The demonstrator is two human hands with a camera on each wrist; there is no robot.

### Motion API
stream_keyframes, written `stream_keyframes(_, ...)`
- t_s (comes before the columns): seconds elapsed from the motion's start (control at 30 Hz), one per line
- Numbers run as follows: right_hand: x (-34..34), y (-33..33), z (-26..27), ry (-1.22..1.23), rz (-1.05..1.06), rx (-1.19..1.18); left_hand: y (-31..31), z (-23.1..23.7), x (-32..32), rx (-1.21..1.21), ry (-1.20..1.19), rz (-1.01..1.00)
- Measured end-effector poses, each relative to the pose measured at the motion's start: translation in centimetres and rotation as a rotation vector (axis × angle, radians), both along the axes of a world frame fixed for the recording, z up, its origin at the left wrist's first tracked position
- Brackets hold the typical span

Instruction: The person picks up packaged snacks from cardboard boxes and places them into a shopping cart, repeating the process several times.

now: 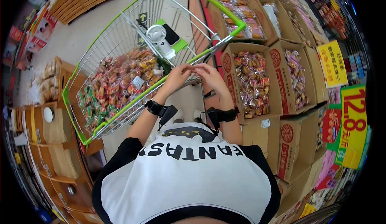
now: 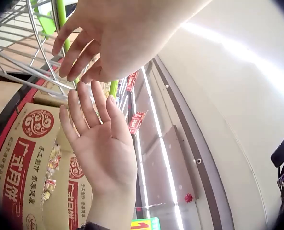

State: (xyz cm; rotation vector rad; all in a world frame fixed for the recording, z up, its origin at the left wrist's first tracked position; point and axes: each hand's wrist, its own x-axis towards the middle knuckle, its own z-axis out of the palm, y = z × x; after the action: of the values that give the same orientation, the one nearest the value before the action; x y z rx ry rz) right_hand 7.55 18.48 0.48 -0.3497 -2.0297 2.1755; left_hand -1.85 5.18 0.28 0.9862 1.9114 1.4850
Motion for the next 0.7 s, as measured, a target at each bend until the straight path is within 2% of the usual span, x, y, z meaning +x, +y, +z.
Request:
stream_keyframes(0.17,3.0,2.4,-0.4,-0.074,-0.147,-0.007,3.3,-1.7,0.8,0.027,0.001,-0.132)
stream_keyframes(0.27,4.6,3.3,-0.1,-0.078,-0.23,-0.042,4.8,0.2,1.9,-0.066,-0.018,-0.218)
stream_keyframes(0.3,5.0,3.6,-0.1,-0.075,-0.256,-0.042,5.3,0.7,2.3,-0.025,-0.042,-0.248)
stream_keyframes(0.4,6.3,5.2,-0.4,-0.113,-0.339,0.025,7.1,-0.7,2.8,-0.003,-0.034,-0.309)
stream_keyframes(0.53,8.2,6.4,-0.6,-0.113,-0.429,0.005,9.0,-0.2,4.0,-0.04,-0.09,-0.398)
stream_keyframes(0.6,9.0,6.9,-0.1,-0.145,-0.48,-0.024,10.1,-1.3,4.4,-0.049,-0.024,-0.439)
stream_keyframes(0.7,10.3,8.6,-0.7,-0.177,-0.564,0.088,11.4,-1.5,5.1,-0.036,-0.049,-0.499)
